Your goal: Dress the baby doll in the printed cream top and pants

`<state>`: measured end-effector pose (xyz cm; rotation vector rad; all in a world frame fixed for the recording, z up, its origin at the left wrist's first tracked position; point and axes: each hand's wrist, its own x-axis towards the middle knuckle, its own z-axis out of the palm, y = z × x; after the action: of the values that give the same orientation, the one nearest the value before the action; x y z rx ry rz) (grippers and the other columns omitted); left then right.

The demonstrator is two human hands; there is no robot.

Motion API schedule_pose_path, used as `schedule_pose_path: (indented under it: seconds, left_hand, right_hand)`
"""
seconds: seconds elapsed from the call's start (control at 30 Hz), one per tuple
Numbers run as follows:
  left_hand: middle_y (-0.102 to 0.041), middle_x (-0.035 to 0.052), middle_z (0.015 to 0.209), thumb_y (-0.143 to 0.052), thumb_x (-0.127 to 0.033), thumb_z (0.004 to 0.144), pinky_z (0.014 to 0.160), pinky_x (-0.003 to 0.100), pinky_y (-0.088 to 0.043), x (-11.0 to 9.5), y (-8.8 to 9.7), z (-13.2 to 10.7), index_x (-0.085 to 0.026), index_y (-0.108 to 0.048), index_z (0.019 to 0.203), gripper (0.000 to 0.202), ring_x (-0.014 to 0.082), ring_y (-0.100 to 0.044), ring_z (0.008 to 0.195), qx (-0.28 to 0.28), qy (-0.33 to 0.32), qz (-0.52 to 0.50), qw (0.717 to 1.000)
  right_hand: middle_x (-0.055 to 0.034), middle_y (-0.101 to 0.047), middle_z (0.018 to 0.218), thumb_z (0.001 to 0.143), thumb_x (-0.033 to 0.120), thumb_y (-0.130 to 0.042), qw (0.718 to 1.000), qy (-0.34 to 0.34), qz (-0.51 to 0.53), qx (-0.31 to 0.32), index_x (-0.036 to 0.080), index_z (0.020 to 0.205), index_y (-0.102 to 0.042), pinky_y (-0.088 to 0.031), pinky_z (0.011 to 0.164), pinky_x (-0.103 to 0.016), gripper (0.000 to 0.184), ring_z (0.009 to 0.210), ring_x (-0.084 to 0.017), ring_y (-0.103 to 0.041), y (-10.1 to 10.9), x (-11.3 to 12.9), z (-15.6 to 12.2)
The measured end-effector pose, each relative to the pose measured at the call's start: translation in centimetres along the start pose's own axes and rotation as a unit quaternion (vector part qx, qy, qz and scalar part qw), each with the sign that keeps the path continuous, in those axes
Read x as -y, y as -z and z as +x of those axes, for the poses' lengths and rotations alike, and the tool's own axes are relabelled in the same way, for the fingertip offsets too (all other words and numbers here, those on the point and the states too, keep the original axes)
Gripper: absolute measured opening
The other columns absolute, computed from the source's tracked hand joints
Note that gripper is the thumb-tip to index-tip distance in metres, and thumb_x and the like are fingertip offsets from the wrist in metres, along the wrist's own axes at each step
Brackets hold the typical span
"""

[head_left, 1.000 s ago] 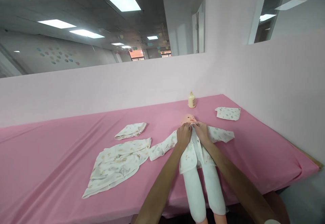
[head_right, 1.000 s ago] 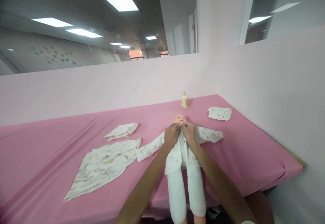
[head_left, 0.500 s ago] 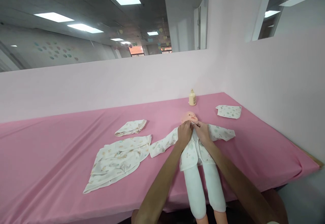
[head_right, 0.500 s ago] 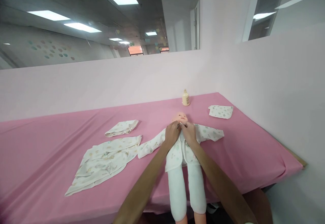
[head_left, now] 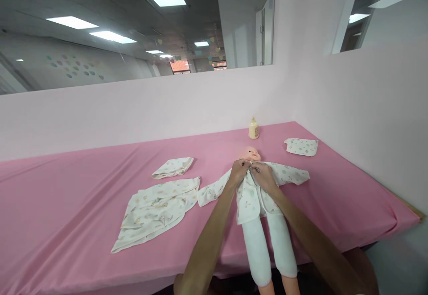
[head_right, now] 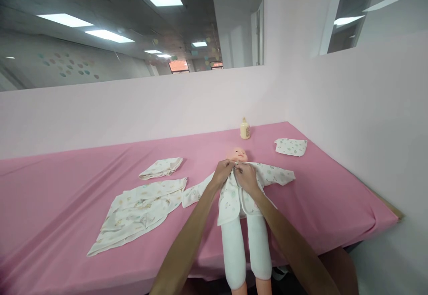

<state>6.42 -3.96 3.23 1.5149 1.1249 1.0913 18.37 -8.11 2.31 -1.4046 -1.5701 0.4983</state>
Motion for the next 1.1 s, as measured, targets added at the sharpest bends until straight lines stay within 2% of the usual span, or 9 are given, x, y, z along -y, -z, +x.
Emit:
schedule_pose_path:
  seconds: [0.2, 0.33, 0.43, 0.57, 0.63, 0.73, 0.83, 1.0, 1.1]
  left_hand:
    - [-0.043, -0.0052, 0.053, -0.053, -0.03, 0.07, 0.05, 0.02, -0.03, -0.1, -0.5, 0.0, -0.015, -0.052, 0.059, 0.018, 0.0075, -0.037, 0.051, -0.004, 0.01, -0.008, 1.0]
    - [-0.048, -0.0035, 0.055, -0.052, -0.031, 0.07, 0.053, 0.021, -0.035, -0.3, -0.4, -0.1, -0.015, -0.055, 0.063, 0.018, 0.009, -0.043, 0.053, 0.011, 0.015, -0.01, 1.0]
    - [-0.044, -0.0044, 0.054, -0.051, -0.03, 0.072, 0.053, 0.022, -0.033, -0.6, -0.4, -0.3, -0.016, -0.052, 0.06, 0.019, 0.0088, -0.041, 0.053, 0.011, 0.01, 0.007, 1.0]
    - [-0.052, -0.0017, 0.065, -0.052, -0.025, 0.074, 0.061, 0.024, -0.036, -1.5, -0.1, -1.9, -0.016, -0.056, 0.069, 0.011, 0.0118, -0.047, 0.063, 0.003, -0.016, 0.084, 0.996]
    - [-0.059, 0.0035, 0.083, -0.055, -0.024, 0.075, 0.07, 0.028, -0.04, -2.0, -0.1, -3.4, -0.015, -0.059, 0.082, 0.012, 0.0163, -0.053, 0.077, -0.019, -0.042, 0.197, 0.979]
    - [-0.06, 0.0083, 0.102, -0.053, -0.026, 0.081, 0.078, 0.032, -0.041, -2.5, -0.4, -5.8, -0.017, -0.058, 0.093, 0.016, 0.0207, -0.056, 0.092, -0.05, -0.047, 0.346, 0.936]
    - [-0.06, 0.0074, 0.1, -0.043, -0.024, 0.089, 0.075, 0.031, -0.041, -2.8, -1.1, -7.0, -0.018, -0.058, 0.092, 0.016, 0.0209, -0.058, 0.09, -0.055, -0.038, 0.435, 0.898]
    - [-0.062, 0.0097, 0.1, -0.036, -0.016, 0.093, 0.071, 0.031, -0.041, -2.7, -1.4, -6.9, -0.015, -0.061, 0.095, 0.025, 0.0222, -0.061, 0.089, -0.042, -0.039, 0.545, 0.836]
    - [-0.064, 0.0123, 0.101, -0.033, -0.012, 0.092, 0.072, 0.032, -0.042, -2.6, -0.7, -6.8, -0.012, -0.058, 0.112, 0.032, 0.0236, -0.062, 0.09, -0.026, -0.064, 0.568, 0.82]
  right_hand:
    - [-0.0085, -0.07, 0.106, 0.079, 0.017, -0.045, 0.996, 0.016, -0.045, -0.073, 0.018, 0.111, -0.064, -0.044, 0.092, -0.036, 0.037, 0.102, -0.024, -0.062, -0.4, -0.3, -0.6]
    - [-0.0076, -0.069, 0.11, 0.08, 0.016, -0.044, 0.994, 0.044, -0.089, -0.052, 0.02, 0.105, -0.066, -0.04, 0.096, -0.037, 0.033, 0.106, -0.024, -0.059, -0.6, -0.4, -0.8]
    - [-0.0069, -0.067, 0.113, 0.081, 0.018, -0.045, 0.991, 0.055, -0.112, -0.043, 0.021, 0.1, -0.066, -0.036, 0.098, -0.039, 0.029, 0.111, -0.025, -0.055, -0.6, -0.3, -1.0]
    - [-0.0099, -0.065, 0.113, 0.081, 0.022, -0.048, 0.99, 0.038, -0.114, -0.075, 0.019, 0.107, -0.063, -0.037, 0.097, -0.038, 0.03, 0.11, -0.026, -0.053, -0.2, -0.4, -2.0]
    - [-0.0123, -0.063, 0.111, 0.08, 0.026, -0.051, 0.988, 0.021, -0.118, -0.094, 0.016, 0.109, -0.062, -0.038, 0.095, -0.039, 0.033, 0.107, -0.027, -0.053, 0.2, -0.4, -2.8]
    - [-0.0114, -0.062, 0.099, 0.079, 0.026, -0.051, 0.986, 0.004, -0.133, -0.1, 0.015, 0.101, -0.063, -0.038, 0.091, -0.039, 0.028, 0.099, -0.027, -0.053, 0.7, -0.3, -3.9]
    - [-0.0086, -0.062, 0.09, 0.079, 0.02, -0.045, 0.986, -0.011, -0.126, -0.104, 0.016, 0.09, -0.063, -0.039, 0.085, -0.037, 0.021, 0.091, -0.025, -0.053, 1.1, -0.1, -4.5]
    - [-0.0032, -0.059, 0.075, 0.079, 0.021, -0.043, 0.992, -0.045, -0.075, -0.091, 0.019, 0.07, -0.055, -0.035, 0.067, -0.03, 0.015, 0.074, -0.019, -0.05, 1.9, 0.2, -4.4]
    - [-0.0028, -0.058, 0.074, 0.079, 0.023, -0.043, 0.993, -0.048, -0.048, -0.102, 0.019, 0.069, -0.054, -0.035, 0.067, -0.03, 0.016, 0.074, -0.019, -0.05, 2.2, 0.3, -4.4]
